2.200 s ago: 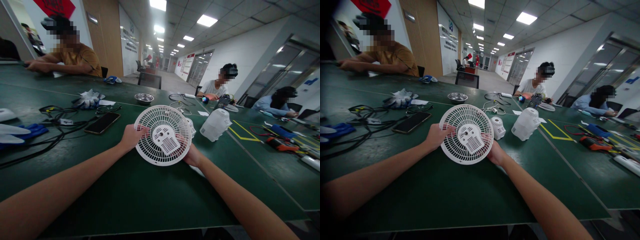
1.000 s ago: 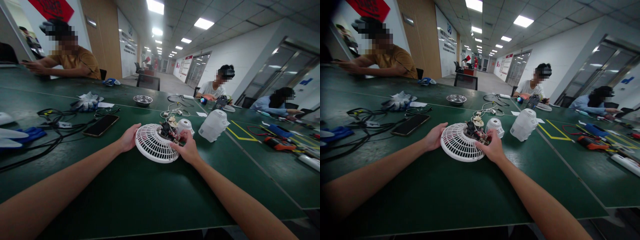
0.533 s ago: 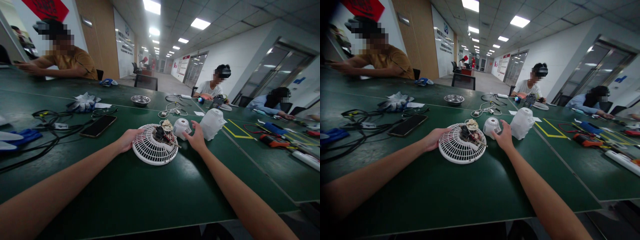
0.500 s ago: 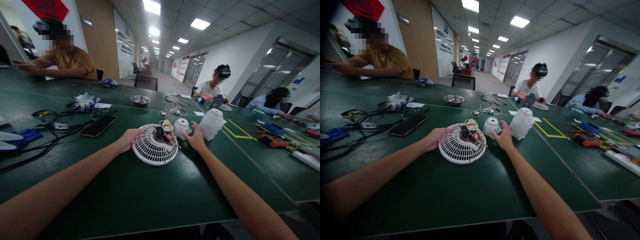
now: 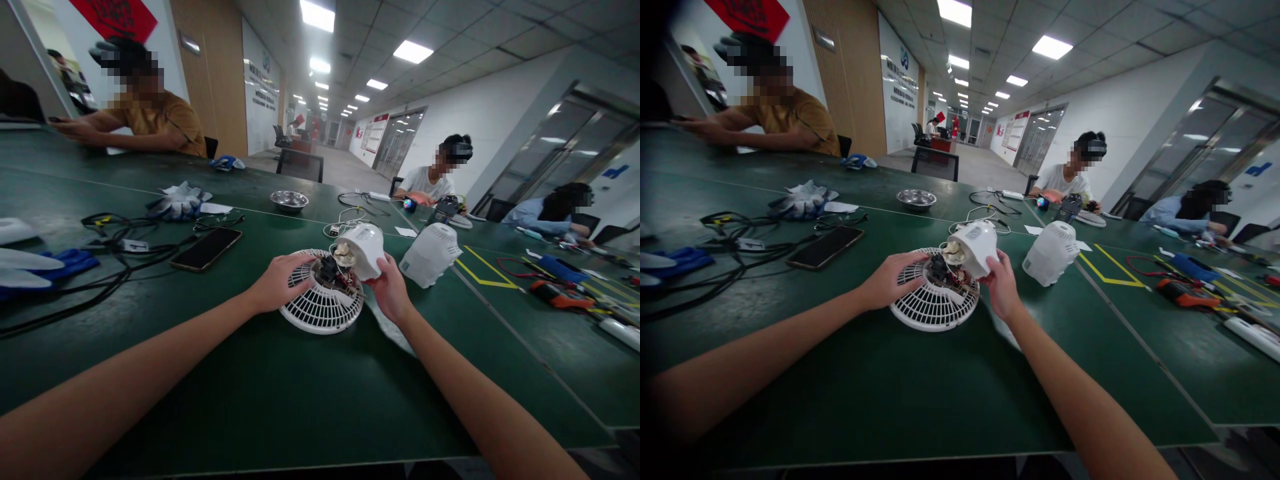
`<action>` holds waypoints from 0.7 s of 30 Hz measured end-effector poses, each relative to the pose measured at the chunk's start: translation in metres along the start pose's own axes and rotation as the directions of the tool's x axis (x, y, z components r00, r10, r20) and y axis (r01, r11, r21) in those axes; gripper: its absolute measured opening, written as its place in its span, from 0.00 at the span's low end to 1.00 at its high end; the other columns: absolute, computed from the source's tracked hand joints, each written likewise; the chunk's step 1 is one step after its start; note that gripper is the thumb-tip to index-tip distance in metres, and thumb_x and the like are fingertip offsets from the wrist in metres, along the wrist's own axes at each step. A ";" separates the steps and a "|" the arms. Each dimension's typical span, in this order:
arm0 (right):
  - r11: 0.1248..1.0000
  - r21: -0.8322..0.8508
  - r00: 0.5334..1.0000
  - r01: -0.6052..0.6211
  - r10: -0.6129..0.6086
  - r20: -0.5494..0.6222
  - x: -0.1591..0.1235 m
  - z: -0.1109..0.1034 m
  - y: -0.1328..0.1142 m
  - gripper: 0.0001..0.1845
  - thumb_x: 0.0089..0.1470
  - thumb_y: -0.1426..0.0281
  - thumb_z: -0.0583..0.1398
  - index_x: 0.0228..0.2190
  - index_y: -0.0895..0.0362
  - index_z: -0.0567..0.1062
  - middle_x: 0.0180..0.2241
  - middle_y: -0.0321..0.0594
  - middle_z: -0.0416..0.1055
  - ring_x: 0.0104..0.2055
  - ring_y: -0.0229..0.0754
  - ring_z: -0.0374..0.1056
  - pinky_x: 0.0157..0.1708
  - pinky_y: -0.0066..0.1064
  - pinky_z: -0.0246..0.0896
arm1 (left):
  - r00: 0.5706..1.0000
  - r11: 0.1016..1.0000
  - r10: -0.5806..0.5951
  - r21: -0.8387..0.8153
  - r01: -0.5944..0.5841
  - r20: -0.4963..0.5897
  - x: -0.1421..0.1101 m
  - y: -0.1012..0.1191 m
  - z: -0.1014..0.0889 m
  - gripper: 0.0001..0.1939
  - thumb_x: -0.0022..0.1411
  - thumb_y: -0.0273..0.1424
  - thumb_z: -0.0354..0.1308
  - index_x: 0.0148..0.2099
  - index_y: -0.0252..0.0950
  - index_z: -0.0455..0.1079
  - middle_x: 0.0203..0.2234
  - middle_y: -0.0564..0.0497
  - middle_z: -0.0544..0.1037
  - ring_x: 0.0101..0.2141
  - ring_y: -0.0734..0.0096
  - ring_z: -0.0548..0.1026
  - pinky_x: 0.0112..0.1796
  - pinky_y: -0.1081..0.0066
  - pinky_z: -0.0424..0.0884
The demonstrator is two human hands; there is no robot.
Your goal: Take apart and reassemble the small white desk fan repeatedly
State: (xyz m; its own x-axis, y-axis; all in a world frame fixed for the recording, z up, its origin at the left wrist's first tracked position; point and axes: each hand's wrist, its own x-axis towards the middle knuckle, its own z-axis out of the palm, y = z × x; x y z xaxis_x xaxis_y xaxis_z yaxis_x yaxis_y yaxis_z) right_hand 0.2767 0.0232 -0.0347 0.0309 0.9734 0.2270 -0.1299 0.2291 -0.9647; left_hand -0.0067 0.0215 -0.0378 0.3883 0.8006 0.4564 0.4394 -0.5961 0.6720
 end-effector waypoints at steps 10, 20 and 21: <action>0.663 -0.590 0.884 0.460 -0.282 0.373 -0.021 0.012 -0.013 0.41 0.50 0.62 0.67 0.61 0.49 0.55 0.52 0.46 0.70 0.50 0.52 0.70 0.53 0.53 0.66 | 0.998 0.991 -0.064 -0.122 0.062 -0.011 -0.001 0.010 0.001 0.47 0.49 0.39 0.71 0.68 0.42 0.56 0.56 0.40 0.73 0.58 0.43 0.66 0.60 0.48 0.45; 0.653 -0.533 0.826 0.538 -0.283 0.487 -0.029 0.012 -0.018 0.42 0.50 0.61 0.66 0.62 0.48 0.55 0.60 0.47 0.62 0.56 0.56 0.66 0.53 0.50 0.67 | 0.983 0.972 0.079 0.205 -0.113 0.167 0.001 0.014 -0.011 0.35 0.49 0.52 0.66 0.54 0.38 0.69 0.46 0.43 0.73 0.45 0.49 0.68 0.49 0.53 0.60; 0.648 -0.532 0.822 0.545 -0.285 0.494 -0.030 0.012 -0.019 0.42 0.50 0.61 0.66 0.62 0.48 0.55 0.60 0.47 0.62 0.56 0.56 0.66 0.53 0.50 0.67 | 0.979 0.970 0.082 0.209 -0.121 0.186 0.001 0.015 -0.012 0.34 0.50 0.52 0.65 0.54 0.38 0.69 0.46 0.43 0.73 0.45 0.50 0.68 0.48 0.54 0.61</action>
State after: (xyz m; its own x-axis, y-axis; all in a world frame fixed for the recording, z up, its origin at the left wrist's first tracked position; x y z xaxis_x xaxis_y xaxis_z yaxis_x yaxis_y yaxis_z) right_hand 0.2659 -0.0104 -0.0218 -0.4272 0.7347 0.5270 0.4600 0.6784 -0.5728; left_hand -0.0091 0.0141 -0.0202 0.5670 0.7238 0.3933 0.5489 -0.6880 0.4747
